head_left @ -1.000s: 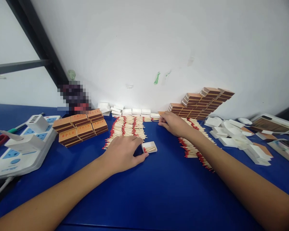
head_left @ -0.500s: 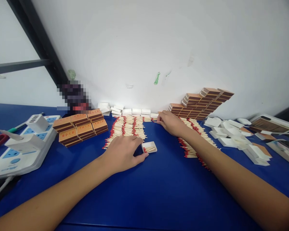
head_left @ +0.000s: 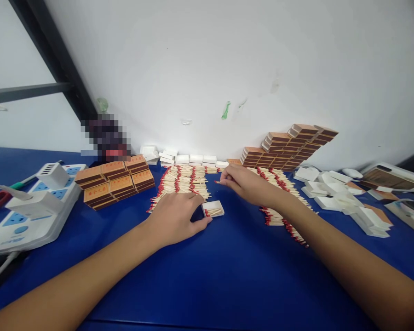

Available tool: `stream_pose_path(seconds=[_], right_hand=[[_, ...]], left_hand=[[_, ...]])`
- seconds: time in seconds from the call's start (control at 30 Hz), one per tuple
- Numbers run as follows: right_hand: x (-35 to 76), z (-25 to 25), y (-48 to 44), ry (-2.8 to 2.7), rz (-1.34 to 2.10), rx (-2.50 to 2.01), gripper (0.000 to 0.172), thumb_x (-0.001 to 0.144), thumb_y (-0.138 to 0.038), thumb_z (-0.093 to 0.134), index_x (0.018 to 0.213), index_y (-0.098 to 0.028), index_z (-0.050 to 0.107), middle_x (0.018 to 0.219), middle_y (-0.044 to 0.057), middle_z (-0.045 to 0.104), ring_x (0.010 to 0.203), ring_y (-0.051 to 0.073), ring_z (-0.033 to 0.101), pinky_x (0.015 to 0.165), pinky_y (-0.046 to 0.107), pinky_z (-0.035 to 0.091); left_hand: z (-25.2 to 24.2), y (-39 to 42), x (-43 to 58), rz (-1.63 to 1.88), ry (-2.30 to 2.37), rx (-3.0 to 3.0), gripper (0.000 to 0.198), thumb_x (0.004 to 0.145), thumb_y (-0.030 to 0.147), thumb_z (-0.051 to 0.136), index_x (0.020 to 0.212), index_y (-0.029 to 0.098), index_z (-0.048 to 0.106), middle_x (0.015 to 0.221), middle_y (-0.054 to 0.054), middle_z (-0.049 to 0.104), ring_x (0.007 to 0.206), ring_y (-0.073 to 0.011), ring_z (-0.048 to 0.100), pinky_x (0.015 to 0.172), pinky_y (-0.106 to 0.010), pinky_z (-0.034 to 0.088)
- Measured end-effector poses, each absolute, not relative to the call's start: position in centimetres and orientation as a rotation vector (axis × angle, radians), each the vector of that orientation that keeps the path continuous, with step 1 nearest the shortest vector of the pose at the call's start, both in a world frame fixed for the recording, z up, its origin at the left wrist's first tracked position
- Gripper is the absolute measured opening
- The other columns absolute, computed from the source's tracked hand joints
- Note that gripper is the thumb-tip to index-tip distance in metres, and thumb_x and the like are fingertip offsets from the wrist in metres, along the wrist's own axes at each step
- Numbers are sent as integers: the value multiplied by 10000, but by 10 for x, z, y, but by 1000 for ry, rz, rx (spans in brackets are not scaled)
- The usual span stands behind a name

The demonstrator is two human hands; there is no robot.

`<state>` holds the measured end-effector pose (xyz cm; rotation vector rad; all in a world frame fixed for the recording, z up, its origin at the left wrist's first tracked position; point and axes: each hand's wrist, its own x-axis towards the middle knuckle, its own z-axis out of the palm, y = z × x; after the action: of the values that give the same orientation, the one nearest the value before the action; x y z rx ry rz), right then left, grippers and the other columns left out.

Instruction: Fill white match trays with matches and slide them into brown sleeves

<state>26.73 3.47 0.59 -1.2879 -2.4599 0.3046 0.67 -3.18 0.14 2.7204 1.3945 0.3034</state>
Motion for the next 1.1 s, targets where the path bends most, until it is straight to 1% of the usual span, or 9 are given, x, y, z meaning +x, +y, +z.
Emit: stream_pose_path(seconds=[0.07,0.2,0.33,0.4,0.47,0.53,0.67,0.83,1.1], right_hand=[[257,14,11,-2488,446,-1256,154,1065,-295,499,970,-222,596,1010,76,643,904,223,601,776,333,474],[239,20,-21,-2627,475,-1199,160,1050,-196,477,937,-212,590,1012,81,643,902,215,597,783,335,457],[237,21,-19,-2629,542,-1201,136,1041,-221,527,950,-209,627,1017,70,658,885,202,607,771,327,458],[246,22,-6,-2568,485,-1231,127,1030,-244,556,951,-211,650,984,60,666,861,198,606,748,320,452],[262,22,13,-2483,330,-1321,139,1011,-242,576,913,-208,668,924,58,671,836,205,604,727,321,440],[283,18,35,-2389,155,-1426,121,981,-188,583,917,-192,686,934,77,677,831,212,612,729,329,434],[316,-1,69,-2334,-30,-1552,129,979,-212,603,961,-174,725,977,113,664,866,244,631,762,350,450],[324,-16,82,-2396,-59,-1538,146,980,-208,590,910,-181,715,958,110,647,857,247,614,761,350,442],[326,-15,88,-2409,-43,-1516,157,974,-223,583,952,-176,731,986,124,662,866,251,606,771,361,460]], left_hand=[[2,-32,7,291,1387,2724,385,985,538,621,1210,245,730,1098,-41,803,997,-300,759,706,-370,516],[3,-33,8,260,1390,2728,358,985,535,619,1134,231,734,1022,-47,795,947,-297,754,674,-352,491],[4,-33,8,273,1382,2726,367,998,548,595,1127,235,737,1020,-47,797,943,-295,756,686,-359,500],[3,-33,8,280,1390,2723,382,992,552,603,1168,240,734,1071,-49,802,978,-301,758,705,-367,513],[3,-34,8,278,1398,2720,396,987,552,612,1204,241,728,1116,-51,802,1012,-307,758,720,-374,525],[3,-34,9,268,1402,2717,405,988,555,610,1214,240,727,1125,-53,801,1021,-310,759,724,-381,533],[3,-35,9,259,1381,2731,394,997,546,602,1195,230,729,1119,-59,799,1023,-313,762,741,-393,546],[2,-35,8,269,1384,2736,392,995,550,604,1195,234,723,1111,-52,796,1022,-312,761,734,-389,548],[3,-34,8,253,1383,2733,411,998,561,594,1190,222,726,1105,-62,793,1017,-311,757,749,-396,551]])
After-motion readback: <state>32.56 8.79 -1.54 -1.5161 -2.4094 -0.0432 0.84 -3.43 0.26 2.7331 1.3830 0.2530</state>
